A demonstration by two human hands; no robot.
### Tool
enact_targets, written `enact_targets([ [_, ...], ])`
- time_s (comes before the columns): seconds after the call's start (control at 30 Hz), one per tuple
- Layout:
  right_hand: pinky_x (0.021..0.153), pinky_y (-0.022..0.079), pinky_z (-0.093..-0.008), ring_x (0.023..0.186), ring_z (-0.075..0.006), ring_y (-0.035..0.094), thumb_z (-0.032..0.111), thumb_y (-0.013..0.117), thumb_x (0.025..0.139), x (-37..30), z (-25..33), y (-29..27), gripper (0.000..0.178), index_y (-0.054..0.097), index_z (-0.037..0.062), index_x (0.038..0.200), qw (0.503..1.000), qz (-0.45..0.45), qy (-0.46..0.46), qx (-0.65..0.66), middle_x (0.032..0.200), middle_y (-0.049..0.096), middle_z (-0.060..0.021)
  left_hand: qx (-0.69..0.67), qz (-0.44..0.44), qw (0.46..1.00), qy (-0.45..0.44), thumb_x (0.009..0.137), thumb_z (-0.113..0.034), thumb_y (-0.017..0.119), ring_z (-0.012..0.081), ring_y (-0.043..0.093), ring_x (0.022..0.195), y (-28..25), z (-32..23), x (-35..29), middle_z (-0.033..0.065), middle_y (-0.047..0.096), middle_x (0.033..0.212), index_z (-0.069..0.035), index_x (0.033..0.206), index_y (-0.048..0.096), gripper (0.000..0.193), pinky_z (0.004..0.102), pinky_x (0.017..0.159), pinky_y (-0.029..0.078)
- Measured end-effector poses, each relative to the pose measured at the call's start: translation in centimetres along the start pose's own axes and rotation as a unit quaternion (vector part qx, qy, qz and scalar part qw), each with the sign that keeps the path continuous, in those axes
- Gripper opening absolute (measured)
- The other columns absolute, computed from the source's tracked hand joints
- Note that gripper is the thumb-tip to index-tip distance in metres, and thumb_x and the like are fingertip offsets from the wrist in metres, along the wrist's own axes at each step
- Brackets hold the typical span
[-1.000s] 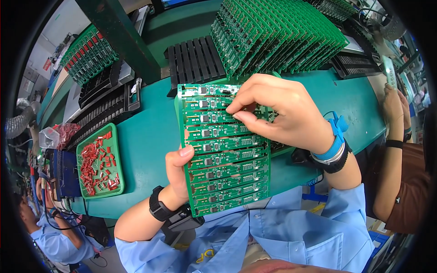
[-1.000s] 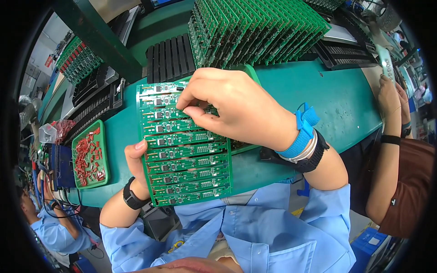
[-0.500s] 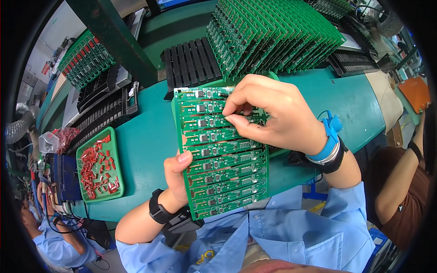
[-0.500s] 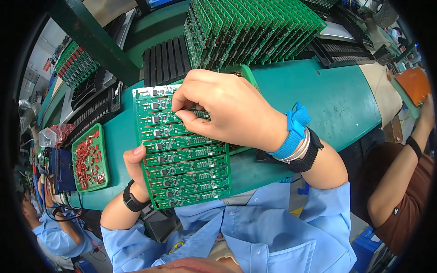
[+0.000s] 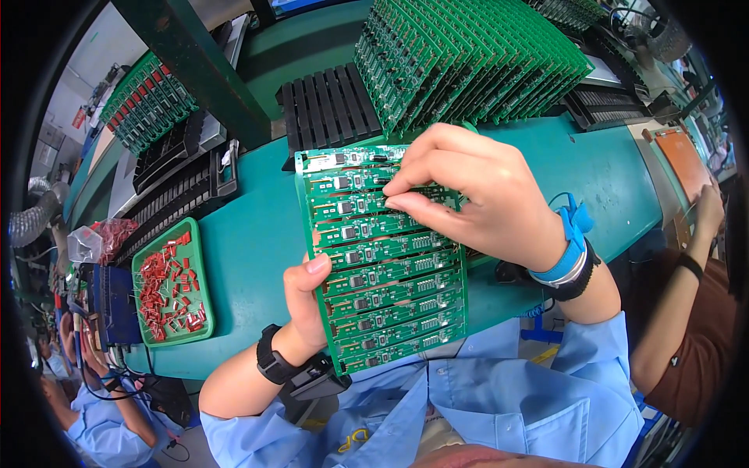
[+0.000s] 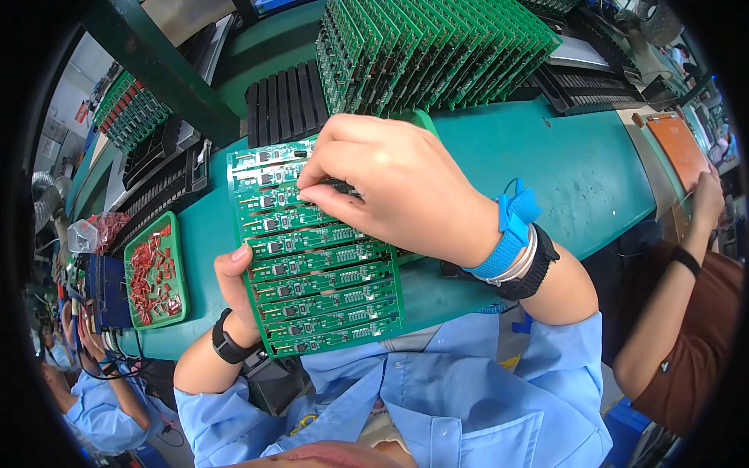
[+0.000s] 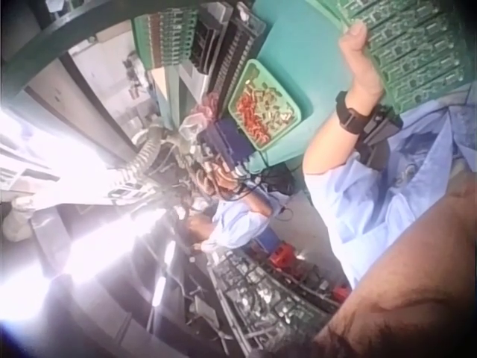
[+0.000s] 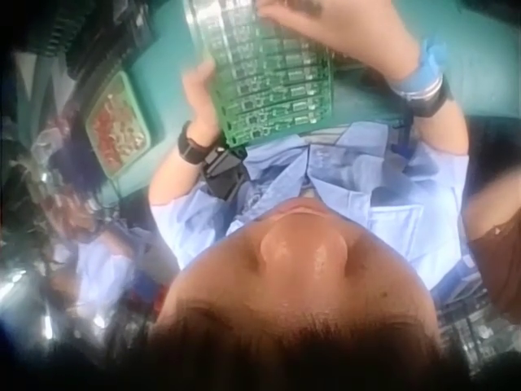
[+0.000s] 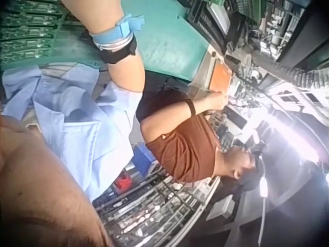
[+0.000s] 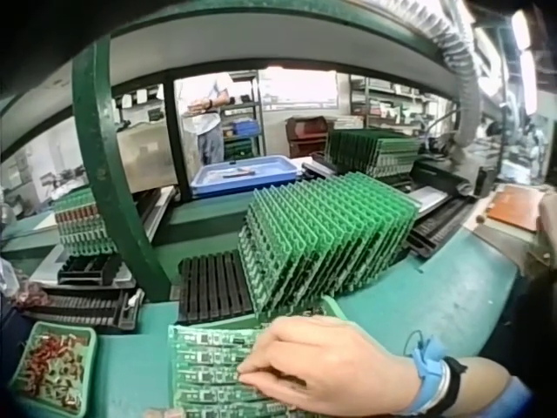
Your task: The person assembles circuit boards by hand, picking small electronic components from a green tray and inserting them into the boards. They repeatedly reach into the tray to retrieve components, place them onto the board, and then set the board aside to pick up another one from a stack.
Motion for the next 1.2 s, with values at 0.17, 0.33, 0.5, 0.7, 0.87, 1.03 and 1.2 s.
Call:
enact_targets([
  [0.17, 0.060, 0.046, -0.0284, 0.071, -0.0174, 0.060, 0.003, 0.075, 0.071, 0.0, -0.2, 0.3, 0.013, 0.067, 0.0059, 0.080, 0.998, 0.006, 0.053, 0.035, 0.078, 0.061, -0.0035, -0.004, -0.020, 1.000, 0.004, 0.080, -0.041, 0.049, 0.0269, 0.055, 0.111, -0.2, 0.2, -0.1, 0.0172, 0.049, 0.127, -0.004, 0.137, 0.030, 0.071, 0.0416, 0.093, 0.046],
  [0.33, 0.060, 0.045, -0.0289, 0.070, -0.0174, 0.059, 0.003, 0.075, 0.070, -0.1, -0.4, 0.2, 0.014, 0.067, 0.0075, 0.080, 0.998, 0.023, 0.035, 0.035, 0.077, 0.060, -0.0019, 0.018, -0.003, 1.000, -0.002, 0.080, -0.040, 0.049, 0.0268, 0.055, 0.111, -0.2, 0.1, -0.1, 0.0172, 0.049, 0.127, -0.004, 0.137, 0.031, 0.070, 0.0417, 0.093, 0.046],
  [0.5, 0.061, 0.045, -0.0298, 0.070, -0.0186, 0.058, 0.009, 0.072, 0.071, 0.0, 0.8, -0.1, 0.014, 0.066, 0.0091, 0.084, 0.985, 0.048, -0.093, -0.140, 0.079, 0.059, -0.0010, -0.012, -0.023, 0.999, 0.019, 0.080, -0.039, 0.049, 0.0276, 0.056, 0.108, -0.9, 0.5, -0.1, 0.0175, 0.050, 0.126, -0.003, 0.136, 0.031, 0.068, 0.0421, 0.092, 0.047],
  [0.7, 0.063, 0.047, -0.0354, 0.075, -0.0244, 0.060, 0.014, 0.068, 0.075, 0.0, -1.4, -1.9, 0.014, 0.062, 0.0070, 0.086, 0.983, 0.072, 0.105, -0.131, 0.083, 0.061, -0.0051, -0.126, 0.010, 0.987, 0.098, 0.082, -0.038, 0.047, 0.0291, 0.057, 0.105, -2.1, -0.8, -0.1, 0.0178, 0.053, 0.123, -0.001, 0.132, 0.038, 0.063, 0.0421, 0.090, 0.048],
  [0.87, 0.064, 0.048, -0.0398, 0.076, -0.0300, 0.061, 0.014, 0.067, 0.075, -2.4, -3.8, -0.3, 0.014, 0.061, 0.0055, 0.085, 0.931, 0.326, 0.120, -0.110, 0.083, 0.062, -0.0093, -0.104, -0.044, 0.986, 0.125, 0.085, -0.039, 0.044, 0.0280, 0.058, 0.105, -1.4, -1.5, 0.3, 0.0170, 0.055, 0.122, -0.001, 0.130, 0.042, 0.058, 0.0409, 0.091, 0.047],
  [1.03, 0.064, 0.049, -0.0414, 0.075, -0.0328, 0.062, 0.014, 0.065, 0.076, -2.1, -3.8, 0.1, 0.013, 0.060, 0.0037, 0.083, 0.919, 0.369, 0.126, -0.057, 0.080, 0.063, -0.0111, -0.049, -0.099, 0.983, 0.146, 0.090, -0.039, 0.040, 0.0257, 0.058, 0.104, -1.3, -1.3, 0.6, 0.0153, 0.056, 0.121, -0.003, 0.129, 0.044, 0.054, 0.0396, 0.090, 0.047],
  [1.2, 0.063, 0.049, -0.0401, 0.073, -0.0313, 0.062, 0.012, 0.065, 0.077, -1.4, -3.8, -0.5, 0.012, 0.060, 0.0023, 0.082, 0.936, 0.321, 0.127, -0.071, 0.079, 0.064, -0.0108, -0.050, -0.073, 0.983, 0.158, 0.092, -0.039, 0.038, 0.0247, 0.058, 0.104, -1.3, -1.3, 1.0, 0.0140, 0.057, 0.120, -0.003, 0.127, 0.045, 0.051, 0.0387, 0.090, 0.047],
])
Point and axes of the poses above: each hand's wrist, its own x-axis towards the middle knuckle, its own y-axis out of the palm, z = x × y, the point moved 3 cm from there along x, towards the middle knuckle
